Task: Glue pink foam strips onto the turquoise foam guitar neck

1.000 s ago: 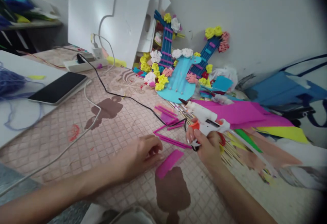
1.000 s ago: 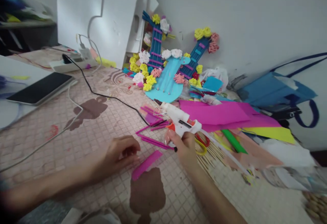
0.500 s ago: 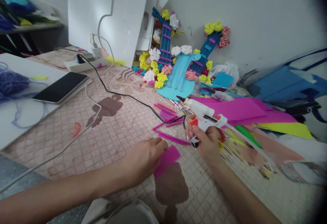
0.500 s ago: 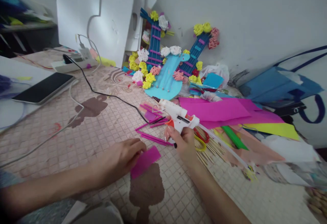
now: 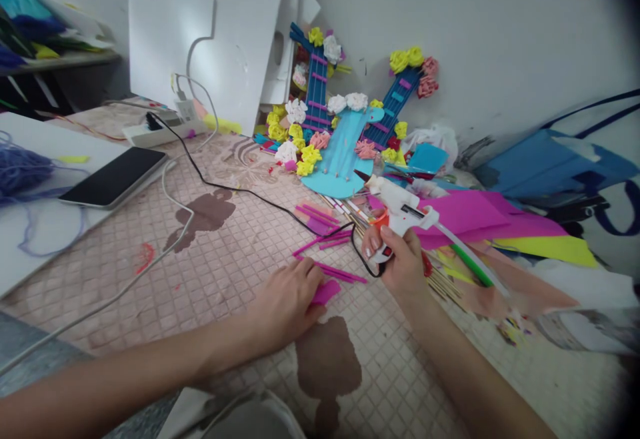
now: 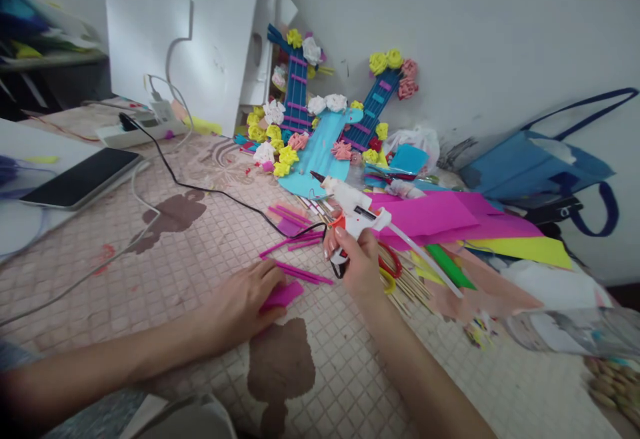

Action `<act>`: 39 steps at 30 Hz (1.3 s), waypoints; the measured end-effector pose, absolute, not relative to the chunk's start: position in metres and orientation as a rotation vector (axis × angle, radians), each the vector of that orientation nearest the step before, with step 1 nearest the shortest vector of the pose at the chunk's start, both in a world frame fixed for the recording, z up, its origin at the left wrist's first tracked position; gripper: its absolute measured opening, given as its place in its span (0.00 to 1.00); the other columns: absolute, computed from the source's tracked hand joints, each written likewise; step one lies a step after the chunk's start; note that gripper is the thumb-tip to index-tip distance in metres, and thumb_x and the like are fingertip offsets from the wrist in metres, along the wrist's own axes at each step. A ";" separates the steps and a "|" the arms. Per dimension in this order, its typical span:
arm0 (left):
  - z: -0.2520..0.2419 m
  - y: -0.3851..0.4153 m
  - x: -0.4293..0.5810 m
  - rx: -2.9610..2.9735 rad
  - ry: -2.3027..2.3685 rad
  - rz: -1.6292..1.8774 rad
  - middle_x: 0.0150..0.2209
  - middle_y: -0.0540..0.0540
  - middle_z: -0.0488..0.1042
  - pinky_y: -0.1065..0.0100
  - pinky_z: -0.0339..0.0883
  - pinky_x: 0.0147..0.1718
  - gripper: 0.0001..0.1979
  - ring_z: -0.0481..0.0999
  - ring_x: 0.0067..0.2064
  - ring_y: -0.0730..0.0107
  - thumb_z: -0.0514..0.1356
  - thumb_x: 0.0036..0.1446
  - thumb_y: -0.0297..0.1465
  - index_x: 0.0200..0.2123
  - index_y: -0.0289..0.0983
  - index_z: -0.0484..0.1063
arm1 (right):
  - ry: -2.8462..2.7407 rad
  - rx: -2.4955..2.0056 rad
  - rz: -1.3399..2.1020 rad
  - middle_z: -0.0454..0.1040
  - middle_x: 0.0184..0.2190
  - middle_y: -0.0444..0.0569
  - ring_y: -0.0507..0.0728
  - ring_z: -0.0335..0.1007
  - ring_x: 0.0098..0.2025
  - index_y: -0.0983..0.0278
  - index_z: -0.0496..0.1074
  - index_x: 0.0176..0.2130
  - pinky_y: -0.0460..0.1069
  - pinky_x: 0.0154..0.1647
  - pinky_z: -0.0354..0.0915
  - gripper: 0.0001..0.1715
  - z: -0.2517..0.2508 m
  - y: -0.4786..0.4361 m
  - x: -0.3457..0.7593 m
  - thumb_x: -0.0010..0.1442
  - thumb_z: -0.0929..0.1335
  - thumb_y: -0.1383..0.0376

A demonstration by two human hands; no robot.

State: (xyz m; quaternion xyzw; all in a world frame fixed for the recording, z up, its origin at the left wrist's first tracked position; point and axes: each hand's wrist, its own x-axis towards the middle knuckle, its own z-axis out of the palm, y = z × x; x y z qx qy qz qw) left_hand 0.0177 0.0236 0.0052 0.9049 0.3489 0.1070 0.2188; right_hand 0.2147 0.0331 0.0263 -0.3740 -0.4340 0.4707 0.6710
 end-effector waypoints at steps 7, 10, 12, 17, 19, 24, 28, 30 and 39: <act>0.013 0.049 -0.006 2.310 0.969 0.365 0.29 0.50 0.71 0.71 0.60 0.27 0.01 0.69 0.29 0.72 0.56 0.54 0.26 0.31 0.37 0.65 | -1.056 -0.844 1.094 0.62 0.19 0.39 0.50 0.60 0.21 0.61 0.69 0.32 0.48 0.23 0.55 0.03 0.024 0.034 0.215 0.58 0.68 0.64; 0.016 0.052 -0.022 2.466 1.063 0.517 0.31 0.48 0.70 0.68 0.60 0.31 0.05 0.68 0.32 0.70 0.52 0.58 0.23 0.32 0.36 0.65 | -1.086 -0.855 1.085 0.62 0.19 0.40 0.51 0.60 0.21 0.62 0.67 0.29 0.48 0.23 0.56 0.06 0.025 0.036 0.214 0.58 0.68 0.63; 0.015 0.049 -0.031 2.622 1.138 0.509 0.32 0.46 0.69 0.65 0.61 0.33 0.07 0.67 0.33 0.67 0.49 0.61 0.24 0.33 0.36 0.65 | -1.090 -0.868 1.086 0.62 0.19 0.40 0.51 0.60 0.21 0.62 0.67 0.30 0.48 0.22 0.56 0.06 0.024 0.036 0.213 0.57 0.68 0.63; 0.010 0.030 -0.033 2.679 1.103 0.455 0.42 0.42 0.68 0.60 0.63 0.40 0.09 0.66 0.42 0.60 0.54 0.61 0.31 0.45 0.36 0.64 | -1.089 -0.880 1.109 0.62 0.20 0.40 0.51 0.60 0.21 0.63 0.70 0.37 0.48 0.23 0.56 0.06 0.020 0.035 0.213 0.57 0.67 0.64; 0.010 0.022 -0.025 2.670 1.075 0.459 0.44 0.43 0.68 0.59 0.62 0.42 0.12 0.66 0.44 0.59 0.56 0.60 0.33 0.46 0.37 0.64 | -1.098 -0.885 1.105 0.63 0.20 0.40 0.50 0.60 0.21 0.63 0.70 0.38 0.48 0.23 0.56 0.06 0.019 0.035 0.214 0.58 0.67 0.64; 0.015 0.015 0.004 2.716 1.069 0.218 0.37 0.44 0.72 0.59 0.63 0.38 0.05 0.68 0.38 0.62 0.53 0.62 0.31 0.34 0.36 0.67 | -1.107 -0.888 1.091 0.63 0.18 0.40 0.51 0.60 0.21 0.63 0.70 0.32 0.48 0.23 0.56 0.04 0.015 0.034 0.215 0.58 0.67 0.64; 0.020 0.020 0.005 2.679 1.085 0.263 0.33 0.44 0.72 0.62 0.62 0.35 0.09 0.69 0.33 0.65 0.50 0.62 0.27 0.30 0.35 0.66 | -1.168 -0.951 1.053 0.64 0.18 0.43 0.51 0.60 0.22 0.63 0.66 0.21 0.49 0.24 0.57 0.15 0.012 0.030 0.218 0.58 0.67 0.62; 0.021 0.025 -0.009 2.574 1.095 0.372 0.31 0.45 0.72 0.65 0.62 0.32 0.07 0.68 0.31 0.68 0.51 0.61 0.27 0.30 0.35 0.67 | -1.194 -1.015 1.034 0.64 0.18 0.43 0.51 0.60 0.22 0.63 0.66 0.20 0.49 0.24 0.57 0.18 0.011 0.028 0.219 0.58 0.67 0.60; 0.016 0.047 -0.057 2.339 1.159 0.437 0.24 0.50 0.69 0.72 0.57 0.25 0.07 0.65 0.25 0.75 0.53 0.58 0.28 0.28 0.35 0.68 | -1.229 -1.033 1.123 0.65 0.19 0.43 0.53 0.61 0.24 0.63 0.69 0.24 0.50 0.27 0.58 0.14 0.010 0.021 0.214 0.57 0.68 0.59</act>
